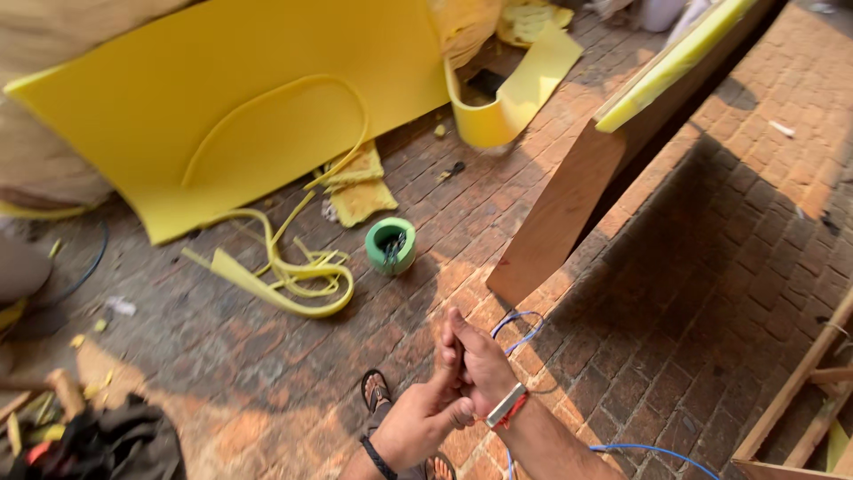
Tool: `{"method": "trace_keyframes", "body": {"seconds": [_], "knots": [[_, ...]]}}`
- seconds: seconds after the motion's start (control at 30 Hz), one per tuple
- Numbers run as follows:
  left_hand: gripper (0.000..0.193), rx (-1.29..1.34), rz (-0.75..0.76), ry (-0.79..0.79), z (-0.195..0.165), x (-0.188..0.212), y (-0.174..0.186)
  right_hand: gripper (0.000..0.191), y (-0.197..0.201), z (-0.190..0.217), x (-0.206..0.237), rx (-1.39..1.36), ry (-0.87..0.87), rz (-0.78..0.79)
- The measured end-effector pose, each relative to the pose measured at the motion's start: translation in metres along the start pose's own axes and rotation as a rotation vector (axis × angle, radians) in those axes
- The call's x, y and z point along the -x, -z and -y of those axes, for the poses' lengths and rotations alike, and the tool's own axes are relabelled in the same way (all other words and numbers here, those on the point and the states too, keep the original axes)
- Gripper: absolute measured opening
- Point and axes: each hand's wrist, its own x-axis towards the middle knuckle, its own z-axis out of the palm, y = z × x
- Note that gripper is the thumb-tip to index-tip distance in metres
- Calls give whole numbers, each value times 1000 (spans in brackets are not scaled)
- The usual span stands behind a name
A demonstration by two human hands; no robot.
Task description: The person measures a wooden board with a metal ruler, then uses a pneumatic nail gun to attach a long yellow foam strip to the board's edge. The person presses the foam along the board to secure it.
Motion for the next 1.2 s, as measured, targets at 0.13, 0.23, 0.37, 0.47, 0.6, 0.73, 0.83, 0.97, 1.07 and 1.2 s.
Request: {"method": "trace_keyframes", "body": {"seconds": [0.13, 0.23, 0.37, 0.47, 0.6, 0.73, 0.83, 0.97, 1.07, 1.2], "knots": [[61, -213, 196, -22, -19, -86, 28, 44, 30, 51, -43, -14, 151, -221], [70, -197, 266, 2, -41, -145, 63, 38, 37, 95, -72, -57, 225, -267], [63, 289, 432, 105, -50, -215, 107, 33, 56, 141, -99, 24, 400, -476], [53, 73, 379, 118, -37, -276, 137, 39, 98, 174, -105, -9, 560, -647], [50, 176, 412, 54, -13, -345, 150, 48, 160, 214, -94, -183, 681, -784], [50, 200, 436, 80, -9, -421, 135, 60, 202, 283, -92, -180, 747, -843], [54, 129, 441, 185, -27, -476, 126, 72, 218, 354, -105, -184, 759, -817], [64, -96, 462, 112, -65, -544, 124, 90, 231, 446, -129, -100, 788, -740], [68, -92, 461, 67, -83, -595, 115, 99, 241, 496, -148, -7, 765, -702], [67, -179, 514, 105, -83, -647, 111, 105, 262, 541, -168, 56, 724, -685]]}}
